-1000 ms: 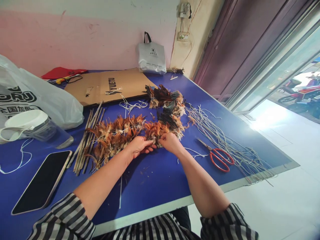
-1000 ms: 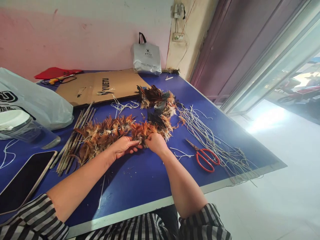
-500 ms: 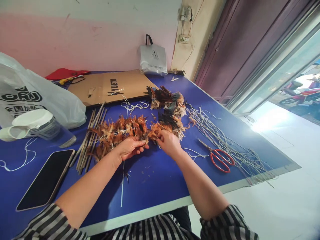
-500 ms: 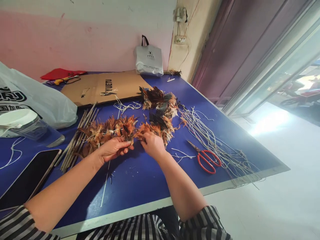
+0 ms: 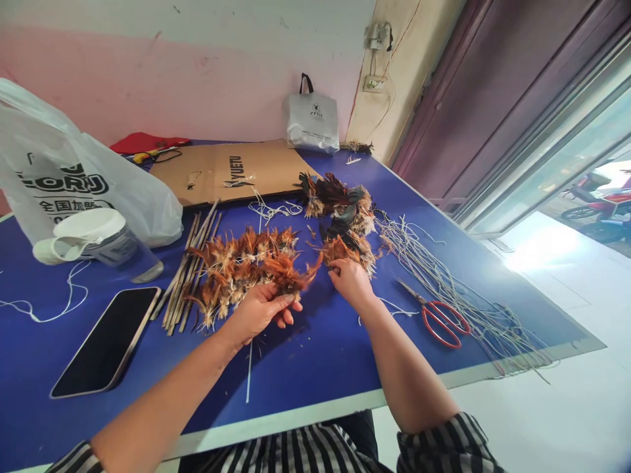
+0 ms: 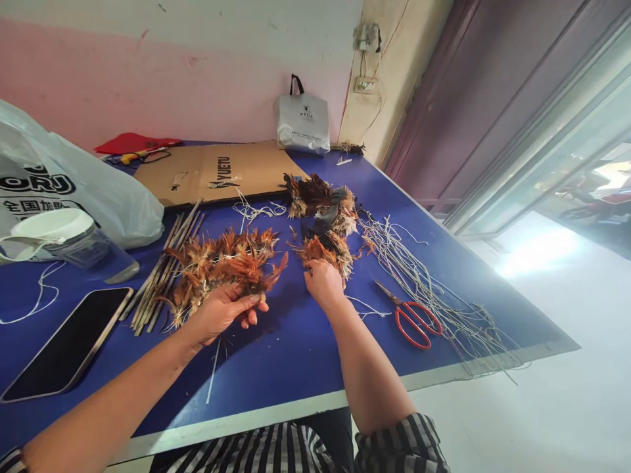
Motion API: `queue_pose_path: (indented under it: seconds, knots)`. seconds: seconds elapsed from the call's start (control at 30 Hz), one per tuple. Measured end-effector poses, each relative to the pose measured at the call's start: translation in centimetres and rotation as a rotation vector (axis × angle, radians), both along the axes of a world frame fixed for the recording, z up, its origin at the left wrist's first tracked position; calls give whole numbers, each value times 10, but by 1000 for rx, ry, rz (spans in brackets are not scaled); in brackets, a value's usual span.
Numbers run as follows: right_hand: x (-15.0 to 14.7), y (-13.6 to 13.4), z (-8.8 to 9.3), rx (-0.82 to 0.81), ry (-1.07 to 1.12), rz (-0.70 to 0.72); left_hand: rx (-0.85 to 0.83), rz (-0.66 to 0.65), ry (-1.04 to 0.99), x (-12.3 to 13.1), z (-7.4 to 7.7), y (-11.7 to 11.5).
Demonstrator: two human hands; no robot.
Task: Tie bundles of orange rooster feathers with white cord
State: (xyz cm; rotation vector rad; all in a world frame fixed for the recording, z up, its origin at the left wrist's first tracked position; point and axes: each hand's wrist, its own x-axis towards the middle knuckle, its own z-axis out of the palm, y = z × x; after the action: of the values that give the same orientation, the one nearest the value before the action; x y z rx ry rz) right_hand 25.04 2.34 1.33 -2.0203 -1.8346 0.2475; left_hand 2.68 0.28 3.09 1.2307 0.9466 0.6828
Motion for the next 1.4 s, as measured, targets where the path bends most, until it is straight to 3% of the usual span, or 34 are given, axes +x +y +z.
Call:
queue_pose_path:
  seconds: [0.1, 0.2, 0.3, 0.43, 0.53, 0.83, 1.13, 1.4]
  knots:
    - [-13, -12, 13, 65, 265, 117, -101, 58, -68, 1, -5, 1]
    - [-32, -25, 23, -198, 544, 333, -175, 67, -121, 1, -12, 3]
    - [-49, -31, 21, -294, 743, 445, -186, 6, -119, 0, -18, 3]
    - [-58, -28, 6, -183, 793, 308, -210, -98, -121, 1, -19, 1]
    - [-55, -23, -1, -174, 838, 292, -264, -138, -147, 1, -17, 1]
    - [-56, -25, 8, -169, 852, 223, -279, 83, -124, 2, -19, 4]
    - [-45, -23, 8, -394, 997, 244, -218, 66, -51, -2, -23, 4]
    - [-48, -22, 9, -378, 914, 278, -190, 37, 3, 2, -17, 0]
